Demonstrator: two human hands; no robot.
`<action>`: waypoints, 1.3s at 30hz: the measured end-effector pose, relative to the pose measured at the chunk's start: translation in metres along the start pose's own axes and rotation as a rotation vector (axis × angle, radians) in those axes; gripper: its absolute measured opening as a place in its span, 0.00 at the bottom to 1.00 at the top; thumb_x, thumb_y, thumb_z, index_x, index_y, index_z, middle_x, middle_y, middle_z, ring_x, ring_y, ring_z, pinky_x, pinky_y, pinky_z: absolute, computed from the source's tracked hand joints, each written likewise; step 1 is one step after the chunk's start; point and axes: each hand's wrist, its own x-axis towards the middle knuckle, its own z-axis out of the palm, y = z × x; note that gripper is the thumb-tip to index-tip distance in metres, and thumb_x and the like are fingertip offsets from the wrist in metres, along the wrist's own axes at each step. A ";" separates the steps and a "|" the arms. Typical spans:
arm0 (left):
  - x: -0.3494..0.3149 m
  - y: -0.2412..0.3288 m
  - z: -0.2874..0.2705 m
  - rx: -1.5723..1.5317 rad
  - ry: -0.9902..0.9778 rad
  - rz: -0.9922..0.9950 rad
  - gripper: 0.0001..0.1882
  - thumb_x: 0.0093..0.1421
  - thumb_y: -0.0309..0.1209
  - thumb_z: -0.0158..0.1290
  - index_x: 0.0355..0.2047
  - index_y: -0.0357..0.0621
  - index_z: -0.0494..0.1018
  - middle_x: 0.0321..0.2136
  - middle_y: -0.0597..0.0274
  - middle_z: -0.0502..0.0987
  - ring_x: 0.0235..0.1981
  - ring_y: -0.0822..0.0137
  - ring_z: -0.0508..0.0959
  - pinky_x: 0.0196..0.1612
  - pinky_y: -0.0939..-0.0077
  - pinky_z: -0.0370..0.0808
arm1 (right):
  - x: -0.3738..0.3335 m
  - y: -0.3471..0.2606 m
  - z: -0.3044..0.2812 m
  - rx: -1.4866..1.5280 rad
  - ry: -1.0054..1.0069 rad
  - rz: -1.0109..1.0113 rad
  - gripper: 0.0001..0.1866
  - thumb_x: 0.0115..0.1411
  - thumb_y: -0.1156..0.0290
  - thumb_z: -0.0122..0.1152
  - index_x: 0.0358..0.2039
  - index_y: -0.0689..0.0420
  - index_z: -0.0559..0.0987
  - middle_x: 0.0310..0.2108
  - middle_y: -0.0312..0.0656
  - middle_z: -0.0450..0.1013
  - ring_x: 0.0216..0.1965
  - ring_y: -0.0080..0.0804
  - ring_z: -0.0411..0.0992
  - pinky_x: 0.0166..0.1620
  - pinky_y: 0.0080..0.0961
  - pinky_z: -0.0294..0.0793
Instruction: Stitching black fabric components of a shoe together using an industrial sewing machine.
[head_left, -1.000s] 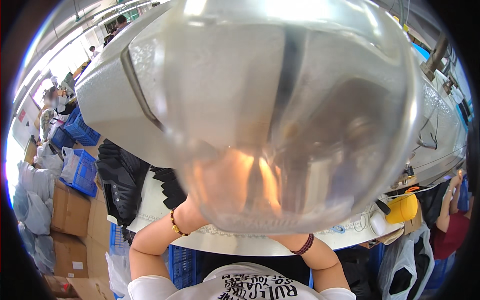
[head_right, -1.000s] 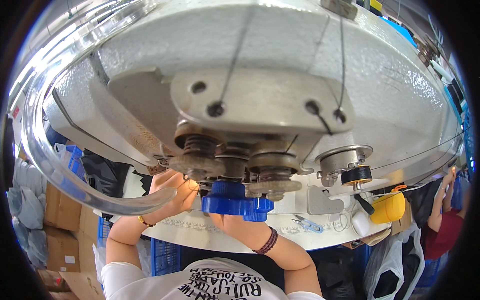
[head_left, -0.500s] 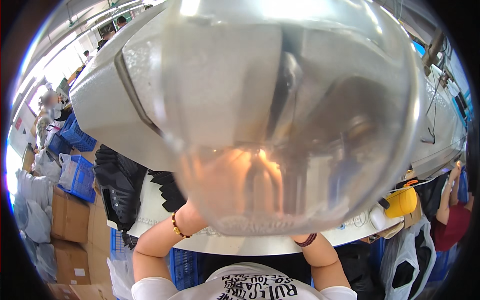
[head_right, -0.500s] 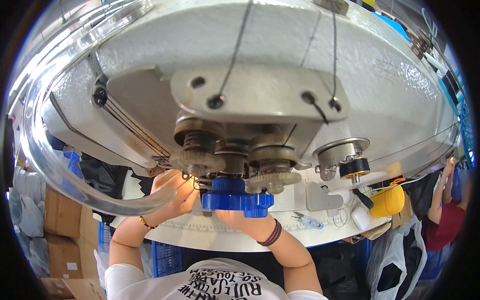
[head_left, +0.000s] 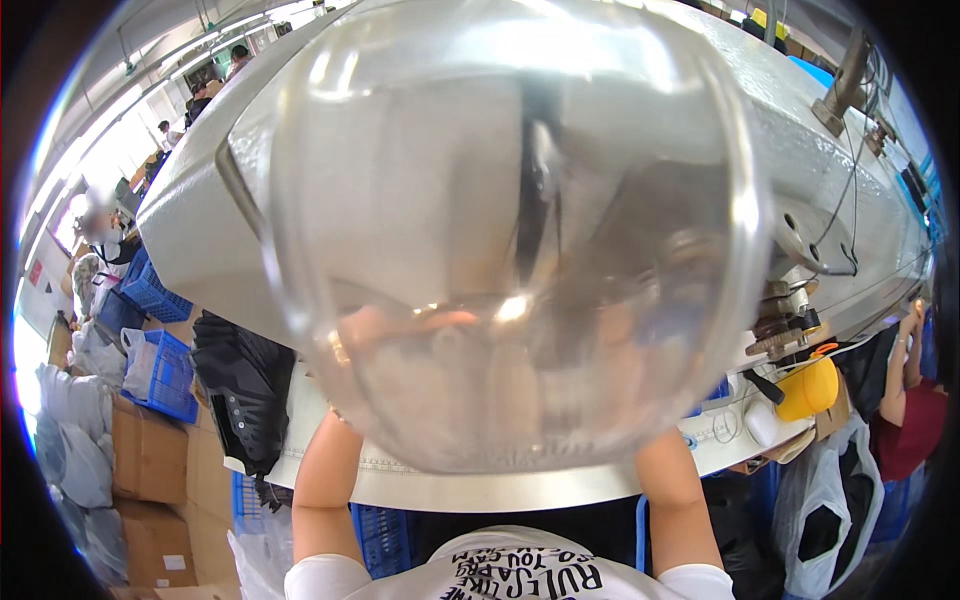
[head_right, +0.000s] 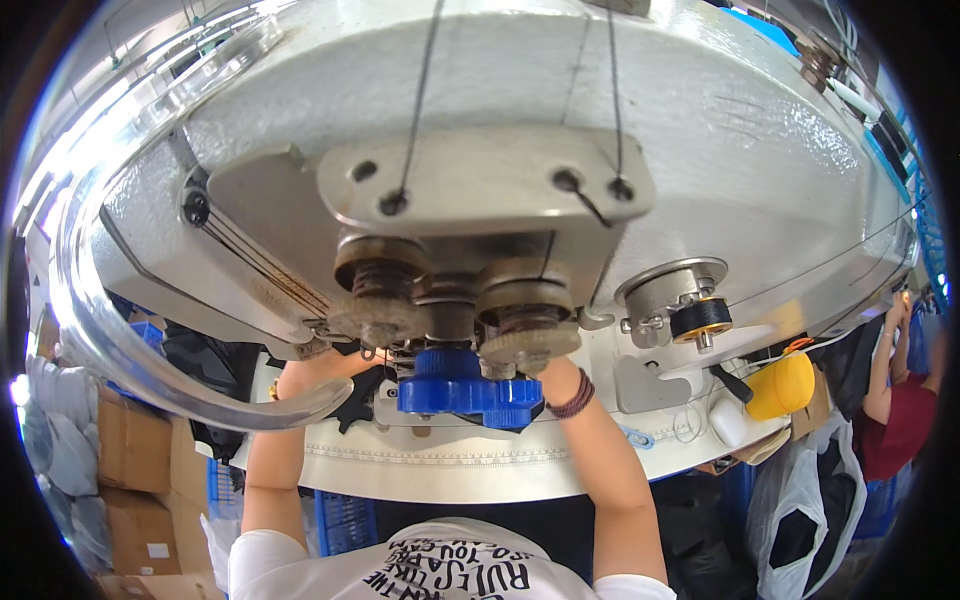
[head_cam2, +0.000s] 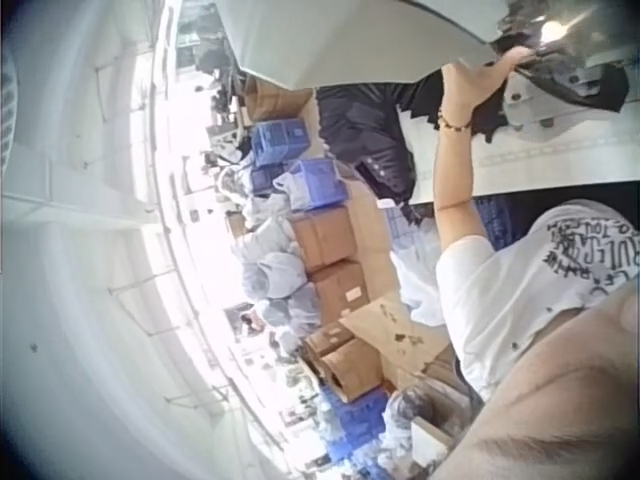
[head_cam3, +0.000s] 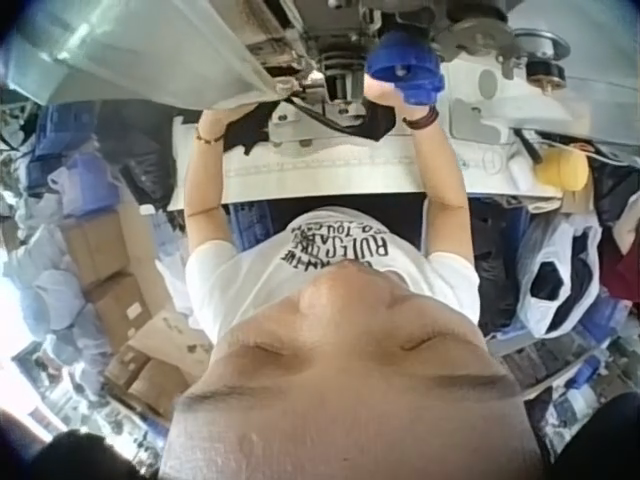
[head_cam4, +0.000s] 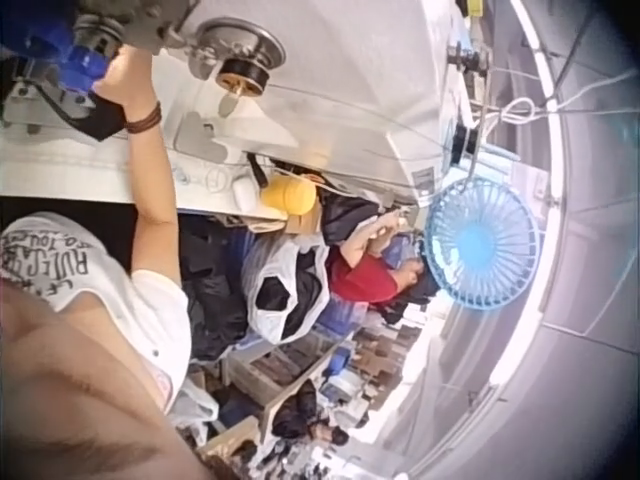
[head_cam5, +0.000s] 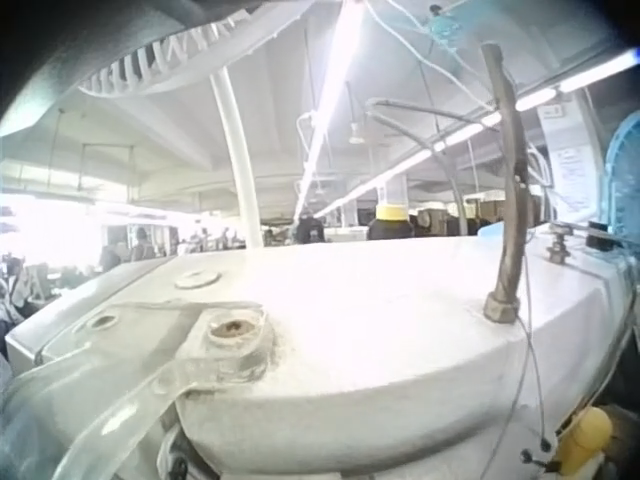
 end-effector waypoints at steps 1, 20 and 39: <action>0.006 0.003 -0.006 -0.021 -0.025 0.051 0.10 0.42 0.28 0.62 0.23 0.40 0.73 0.25 0.59 0.74 0.27 0.64 0.75 0.32 0.76 0.73 | -0.002 -0.001 -0.008 0.000 0.004 -0.003 0.21 0.45 0.73 0.61 0.42 0.57 0.71 0.36 0.40 0.71 0.40 0.29 0.69 0.46 0.26 0.68; 0.026 0.035 -0.046 -0.244 -0.241 0.126 0.06 0.40 0.22 0.56 0.21 0.41 0.71 0.21 0.63 0.69 0.21 0.66 0.73 0.23 0.77 0.72 | -0.001 0.007 -0.006 -0.015 0.009 -0.060 0.21 0.45 0.74 0.60 0.42 0.57 0.71 0.36 0.40 0.71 0.40 0.28 0.69 0.46 0.26 0.68; 0.035 0.047 -0.050 -0.088 -0.199 0.268 0.07 0.36 0.20 0.56 0.18 0.40 0.70 0.18 0.63 0.69 0.22 0.65 0.72 0.25 0.76 0.71 | 0.009 0.007 0.003 -0.061 0.002 -0.105 0.21 0.45 0.75 0.60 0.43 0.57 0.70 0.36 0.39 0.71 0.40 0.27 0.69 0.46 0.26 0.69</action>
